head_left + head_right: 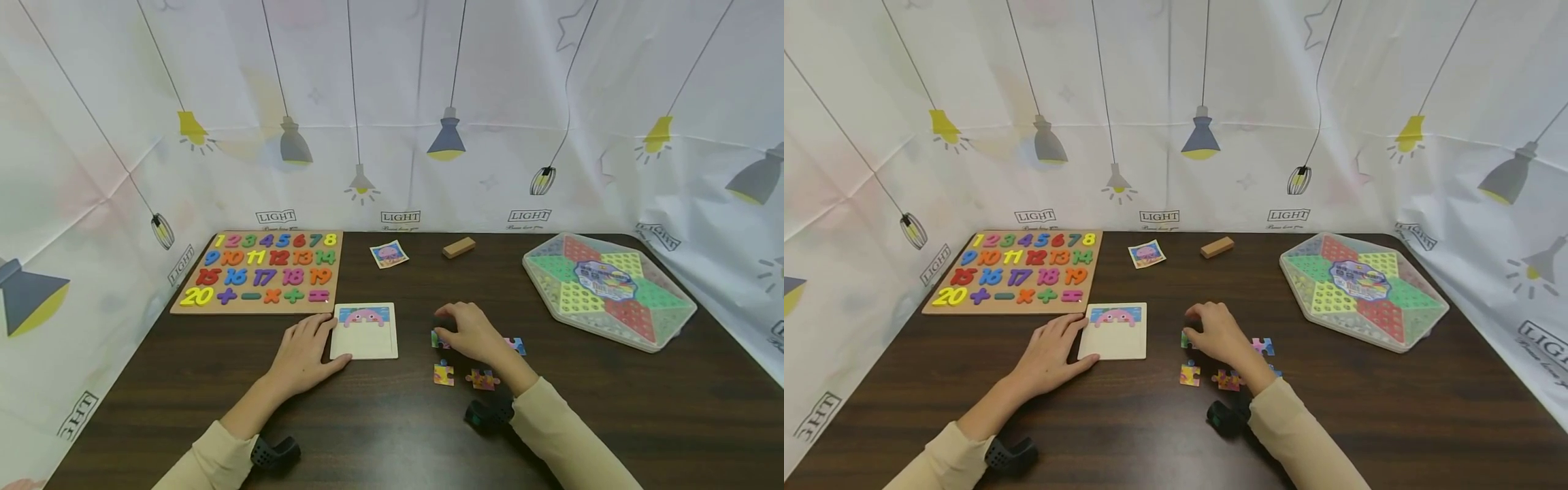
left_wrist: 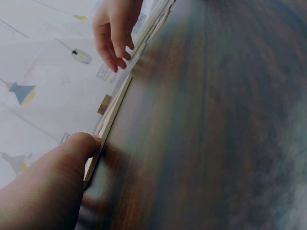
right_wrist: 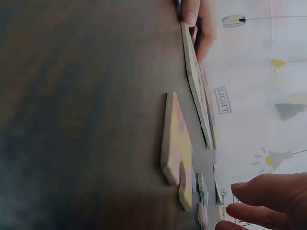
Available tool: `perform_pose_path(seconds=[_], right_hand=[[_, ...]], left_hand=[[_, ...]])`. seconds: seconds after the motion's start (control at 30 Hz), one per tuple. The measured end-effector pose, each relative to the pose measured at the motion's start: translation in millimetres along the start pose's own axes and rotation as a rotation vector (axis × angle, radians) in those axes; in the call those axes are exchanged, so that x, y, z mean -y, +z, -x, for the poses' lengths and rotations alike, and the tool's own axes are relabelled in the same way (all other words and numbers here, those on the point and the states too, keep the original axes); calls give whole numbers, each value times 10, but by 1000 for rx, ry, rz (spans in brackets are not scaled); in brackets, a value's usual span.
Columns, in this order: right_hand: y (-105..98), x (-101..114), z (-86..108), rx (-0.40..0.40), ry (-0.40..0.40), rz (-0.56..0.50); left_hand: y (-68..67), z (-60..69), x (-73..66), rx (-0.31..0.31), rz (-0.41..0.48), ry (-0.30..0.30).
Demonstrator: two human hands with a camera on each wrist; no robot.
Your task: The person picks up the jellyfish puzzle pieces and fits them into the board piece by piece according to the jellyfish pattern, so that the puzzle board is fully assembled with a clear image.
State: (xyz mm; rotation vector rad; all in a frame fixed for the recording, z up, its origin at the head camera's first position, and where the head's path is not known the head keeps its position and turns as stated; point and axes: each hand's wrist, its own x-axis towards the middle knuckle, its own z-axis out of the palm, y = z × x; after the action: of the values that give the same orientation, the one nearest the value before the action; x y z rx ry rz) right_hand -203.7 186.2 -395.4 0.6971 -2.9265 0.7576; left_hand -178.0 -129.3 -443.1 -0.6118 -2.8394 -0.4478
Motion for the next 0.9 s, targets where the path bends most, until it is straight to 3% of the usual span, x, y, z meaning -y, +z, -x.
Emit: perform_pose_path(seconds=[0.3,0.9], right_hand=[[22,-56,108,9,-45,25],[22,-76,202,13,-29,38]], left_hand=[[4,9,4,1,6,-3],[-16,5,-14,9,-1,-1]])
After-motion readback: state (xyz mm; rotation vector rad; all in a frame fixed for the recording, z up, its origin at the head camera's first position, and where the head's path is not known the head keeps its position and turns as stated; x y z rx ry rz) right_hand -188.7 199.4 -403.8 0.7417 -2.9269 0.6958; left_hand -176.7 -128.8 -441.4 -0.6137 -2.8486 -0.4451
